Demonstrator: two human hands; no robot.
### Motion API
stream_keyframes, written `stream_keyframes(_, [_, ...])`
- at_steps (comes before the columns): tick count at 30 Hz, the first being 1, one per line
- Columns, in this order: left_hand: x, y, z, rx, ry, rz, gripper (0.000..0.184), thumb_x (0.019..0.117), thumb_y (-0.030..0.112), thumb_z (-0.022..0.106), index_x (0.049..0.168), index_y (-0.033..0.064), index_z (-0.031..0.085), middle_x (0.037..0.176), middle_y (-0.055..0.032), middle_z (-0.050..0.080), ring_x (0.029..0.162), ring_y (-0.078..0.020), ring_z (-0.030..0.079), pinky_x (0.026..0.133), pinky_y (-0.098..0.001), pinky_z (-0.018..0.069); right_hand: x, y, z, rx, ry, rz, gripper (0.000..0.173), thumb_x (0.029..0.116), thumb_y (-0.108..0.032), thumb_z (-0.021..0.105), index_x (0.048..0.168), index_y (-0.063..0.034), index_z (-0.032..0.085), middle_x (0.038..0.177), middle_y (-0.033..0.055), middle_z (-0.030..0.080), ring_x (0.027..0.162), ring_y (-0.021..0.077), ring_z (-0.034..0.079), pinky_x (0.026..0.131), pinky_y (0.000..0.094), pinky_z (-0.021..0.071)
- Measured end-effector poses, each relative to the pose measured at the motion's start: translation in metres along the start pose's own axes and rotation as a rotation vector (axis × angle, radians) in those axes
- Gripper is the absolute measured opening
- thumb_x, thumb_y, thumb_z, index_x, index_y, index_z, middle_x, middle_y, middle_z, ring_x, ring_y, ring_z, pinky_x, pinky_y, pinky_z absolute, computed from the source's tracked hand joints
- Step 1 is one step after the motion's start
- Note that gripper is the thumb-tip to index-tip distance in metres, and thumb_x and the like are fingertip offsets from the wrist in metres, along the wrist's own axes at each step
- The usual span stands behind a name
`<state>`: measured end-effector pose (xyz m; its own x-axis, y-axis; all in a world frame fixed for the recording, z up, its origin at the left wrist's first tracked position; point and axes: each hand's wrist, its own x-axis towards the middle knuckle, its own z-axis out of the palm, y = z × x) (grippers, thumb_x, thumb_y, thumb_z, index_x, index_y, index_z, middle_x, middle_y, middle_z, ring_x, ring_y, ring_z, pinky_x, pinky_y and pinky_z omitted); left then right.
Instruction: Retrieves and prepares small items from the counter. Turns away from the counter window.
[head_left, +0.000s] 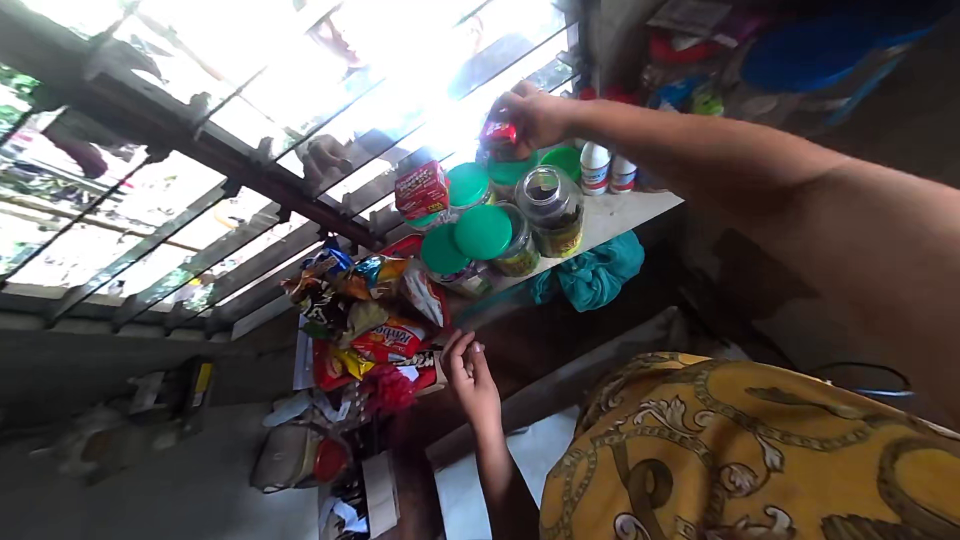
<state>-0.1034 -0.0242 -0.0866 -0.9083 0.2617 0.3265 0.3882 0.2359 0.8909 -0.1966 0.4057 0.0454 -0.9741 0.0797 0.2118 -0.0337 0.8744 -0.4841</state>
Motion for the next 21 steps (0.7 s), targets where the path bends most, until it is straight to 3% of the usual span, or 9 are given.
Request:
stream_keyframes(3, [0.003,0.001,-0.005,0.023,0.005,-0.010,0.029,0.0996,0.007,0.054,0.121,-0.0110,0.062,0.138,-0.0267,0.053,0.113,-0.0189,0.062,0.088,-0.0266,0.0557,-0.023,0.008,-0.032,-0.088,-0.008,-0.023,0.075,0.0790,-0.034,0.086,0.143,-0.0098,0.056,0.144,0.0293,0.047,0.130,0.0521,0.046,0.102,0.0638,0.0431])
stream_keyframes(6, [0.019,0.012,-0.007,0.085,-0.004,0.034,0.029,0.0993,0.007,0.055,0.121,-0.0103,0.064,0.137,-0.0275,0.054,0.114,-0.0223,0.062,0.089,-0.0295,0.0550,-0.039,0.015,-0.052,-0.166,-0.059,-0.022,0.068,0.0814,-0.024,0.086,0.141,-0.0098,0.059,0.146,0.0255,0.049,0.133,0.0542,0.041,0.106,0.0669,0.0377])
stream_keyframes(11, [0.059,0.036,0.003,0.093,0.011,0.120,0.028,0.0997,0.008,0.057,0.120,-0.0086,0.065,0.130,-0.0247,0.059,0.113,-0.0223,0.061,0.093,-0.0306,0.0541,-0.053,0.021,-0.048,-0.054,-0.022,0.066,0.078,0.0761,-0.017,0.091,0.144,-0.0097,0.052,0.143,0.0376,0.040,0.127,0.0569,0.047,0.101,0.0647,0.0445])
stream_keyframes(15, [0.068,0.047,0.019,0.091,0.010,0.128,0.024,0.1001,0.007,0.058,0.120,-0.0027,0.067,0.130,-0.0184,0.060,0.110,-0.0180,0.063,0.090,-0.0298,0.0553,-0.052,0.019,-0.043,-0.062,-0.008,0.012,0.082,0.0752,-0.020,0.092,0.145,-0.0075,0.051,0.145,0.0392,0.038,0.129,0.0595,0.044,0.102,0.0662,0.0431])
stream_keyframes(19, [0.059,0.041,0.027,-0.095,0.050,0.001,0.024,0.1011,0.005,0.057,0.121,-0.0032,0.065,0.124,-0.0152,0.064,0.108,-0.0160,0.065,0.092,-0.0313,0.0560,-0.050,0.038,-0.041,-0.103,0.010,0.023,0.079,0.0729,-0.009,0.092,0.142,-0.0067,0.054,0.146,0.0397,0.038,0.131,0.0616,0.041,0.104,0.0708,0.0395])
stream_keyframes(21, [0.064,0.043,0.023,-0.261,0.103,-0.124,0.027,0.1035,0.006,0.050,0.127,-0.0057,0.058,0.121,-0.0158,0.063,0.105,-0.0174,0.065,0.094,-0.0357,0.0552,-0.051,0.044,-0.043,-0.119,0.006,0.045,0.076,0.0746,-0.016,0.092,0.141,-0.0066,0.055,0.144,0.0405,0.040,0.130,0.0618,0.043,0.102,0.0722,0.0396])
